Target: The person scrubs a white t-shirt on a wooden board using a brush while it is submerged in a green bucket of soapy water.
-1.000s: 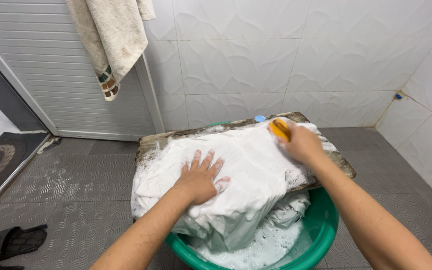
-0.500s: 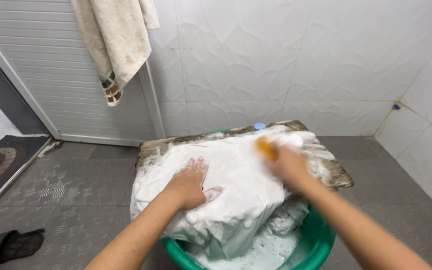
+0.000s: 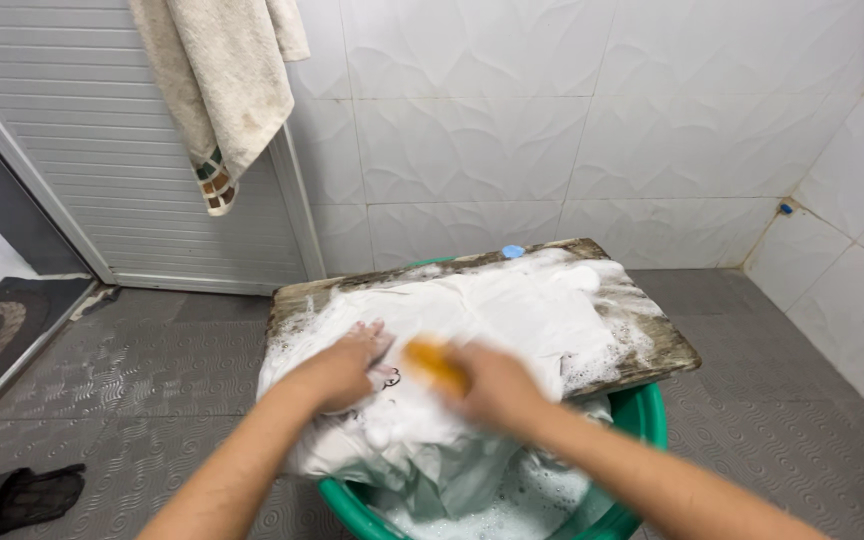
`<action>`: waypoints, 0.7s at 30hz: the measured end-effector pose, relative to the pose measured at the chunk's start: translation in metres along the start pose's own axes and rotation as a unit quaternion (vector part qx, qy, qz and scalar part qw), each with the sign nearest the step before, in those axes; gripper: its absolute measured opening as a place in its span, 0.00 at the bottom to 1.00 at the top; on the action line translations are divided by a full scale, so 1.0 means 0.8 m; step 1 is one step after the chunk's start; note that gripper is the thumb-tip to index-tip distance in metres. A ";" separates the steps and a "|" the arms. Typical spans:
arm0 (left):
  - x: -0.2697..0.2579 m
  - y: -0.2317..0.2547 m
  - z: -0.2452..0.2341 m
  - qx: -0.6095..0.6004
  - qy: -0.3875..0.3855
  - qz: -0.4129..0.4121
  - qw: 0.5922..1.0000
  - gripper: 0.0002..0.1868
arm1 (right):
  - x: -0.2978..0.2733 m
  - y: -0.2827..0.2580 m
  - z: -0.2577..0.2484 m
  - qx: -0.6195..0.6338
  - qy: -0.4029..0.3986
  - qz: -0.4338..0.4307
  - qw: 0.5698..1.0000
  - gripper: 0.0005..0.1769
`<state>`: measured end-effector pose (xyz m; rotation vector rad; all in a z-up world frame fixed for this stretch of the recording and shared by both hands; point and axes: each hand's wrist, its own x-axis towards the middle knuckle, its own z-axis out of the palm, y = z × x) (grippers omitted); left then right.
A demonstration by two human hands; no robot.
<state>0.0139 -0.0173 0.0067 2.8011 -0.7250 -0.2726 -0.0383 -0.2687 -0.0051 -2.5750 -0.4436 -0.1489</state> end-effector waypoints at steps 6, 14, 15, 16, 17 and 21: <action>-0.017 -0.025 -0.008 -0.008 0.004 -0.029 1.000 0.32 | 0.046 0.021 -0.075 0.001 0.018 0.145 0.989 0.26; -0.018 -0.009 -0.008 0.021 0.005 -0.097 0.995 0.32 | 0.005 -0.030 0.004 0.028 -0.020 -0.050 0.998 0.30; -0.018 -0.011 -0.010 0.022 0.003 -0.109 0.994 0.34 | 0.009 -0.031 0.007 0.035 -0.012 -0.104 0.994 0.31; -0.018 -0.012 -0.008 0.022 0.001 -0.109 0.994 0.34 | 0.023 -0.024 -0.004 0.020 -0.004 -0.023 1.000 0.29; -0.016 -0.014 -0.006 0.040 0.013 -0.107 0.993 0.32 | 0.045 -0.015 -0.024 0.004 0.003 0.057 0.998 0.27; -0.010 -0.029 0.002 0.052 0.065 -0.125 0.989 0.33 | 0.061 -0.024 -0.030 -0.022 0.026 0.125 0.992 0.28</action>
